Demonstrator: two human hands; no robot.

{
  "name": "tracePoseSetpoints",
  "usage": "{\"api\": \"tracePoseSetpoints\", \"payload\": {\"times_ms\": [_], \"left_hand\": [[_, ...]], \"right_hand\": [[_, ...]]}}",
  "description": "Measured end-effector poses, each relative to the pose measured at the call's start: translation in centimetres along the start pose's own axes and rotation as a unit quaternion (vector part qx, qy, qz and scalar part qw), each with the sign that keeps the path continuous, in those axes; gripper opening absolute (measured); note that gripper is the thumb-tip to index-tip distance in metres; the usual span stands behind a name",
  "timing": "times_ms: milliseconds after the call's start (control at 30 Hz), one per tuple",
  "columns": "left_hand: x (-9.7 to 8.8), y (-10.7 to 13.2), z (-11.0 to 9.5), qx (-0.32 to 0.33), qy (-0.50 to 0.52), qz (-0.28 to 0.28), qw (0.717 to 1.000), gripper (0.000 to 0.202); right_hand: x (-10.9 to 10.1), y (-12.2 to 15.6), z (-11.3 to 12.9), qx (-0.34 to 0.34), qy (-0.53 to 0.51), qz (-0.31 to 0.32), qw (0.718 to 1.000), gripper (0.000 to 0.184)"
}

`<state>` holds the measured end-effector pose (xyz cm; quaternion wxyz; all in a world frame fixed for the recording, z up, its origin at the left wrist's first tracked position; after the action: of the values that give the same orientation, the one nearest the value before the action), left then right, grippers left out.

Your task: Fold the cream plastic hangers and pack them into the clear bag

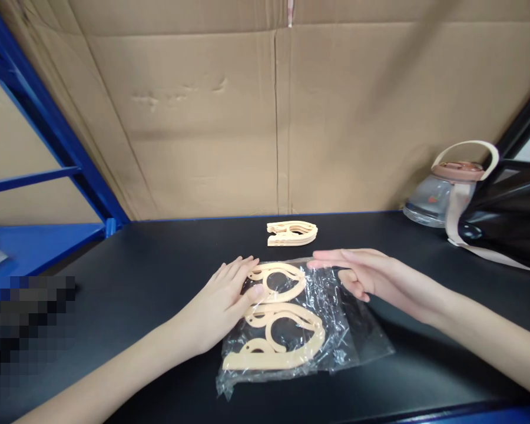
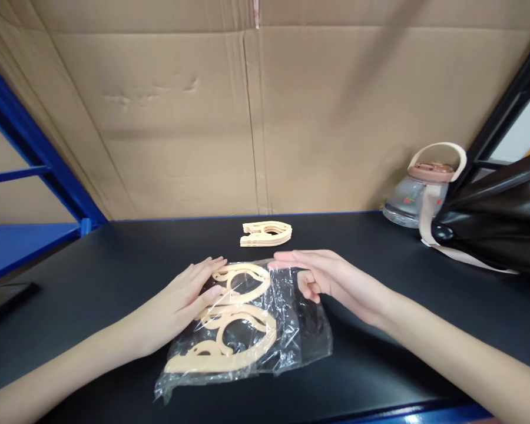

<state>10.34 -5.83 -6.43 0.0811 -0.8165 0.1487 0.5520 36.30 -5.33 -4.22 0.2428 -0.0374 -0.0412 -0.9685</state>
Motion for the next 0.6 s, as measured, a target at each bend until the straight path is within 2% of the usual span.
{"api": "tracePoseSetpoints", "payload": {"times_ms": [100,167,267,467,533,600], "left_hand": [[-0.6,0.0,0.3,-0.018,0.018,-0.027,0.999,0.068],[-1.0,0.0,0.7,-0.041,0.043,-0.042,0.997,0.068],[-1.4,-0.2,1.0,-0.043,0.075,-0.068,0.994,0.062],[-1.6,-1.2,1.6,0.043,0.059,-0.109,0.991,0.037],[-1.4,-1.5,1.8,0.073,0.035,-0.107,0.991,0.033],[-1.3,-1.6,2.0,0.093,0.018,-0.107,0.99,0.032]], "right_hand": [[-0.1,0.2,-0.5,-0.02,-0.083,-0.015,0.996,0.013],[-0.1,0.3,-0.6,-0.032,-0.087,-0.02,0.995,0.006],[-0.3,0.4,-0.6,-0.056,-0.053,-0.038,0.996,0.01],[-0.4,-0.3,-1.4,-0.093,0.03,-0.065,0.993,0.038],[-0.2,-0.3,-1.6,-0.102,0.059,-0.06,0.991,0.037],[0.0,0.0,-1.3,-0.138,0.116,-0.024,0.983,0.027]]}}
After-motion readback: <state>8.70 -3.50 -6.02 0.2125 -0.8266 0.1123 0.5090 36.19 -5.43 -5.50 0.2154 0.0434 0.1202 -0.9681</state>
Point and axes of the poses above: each hand's wrist, its own y-axis away from the middle knuckle, its own x-axis out of the palm, z = x × y, the point moved 3 cm from there along -y, towards the middle knuckle, and after that the axes turned 3 degrees about -x, right-handed, at the moved point
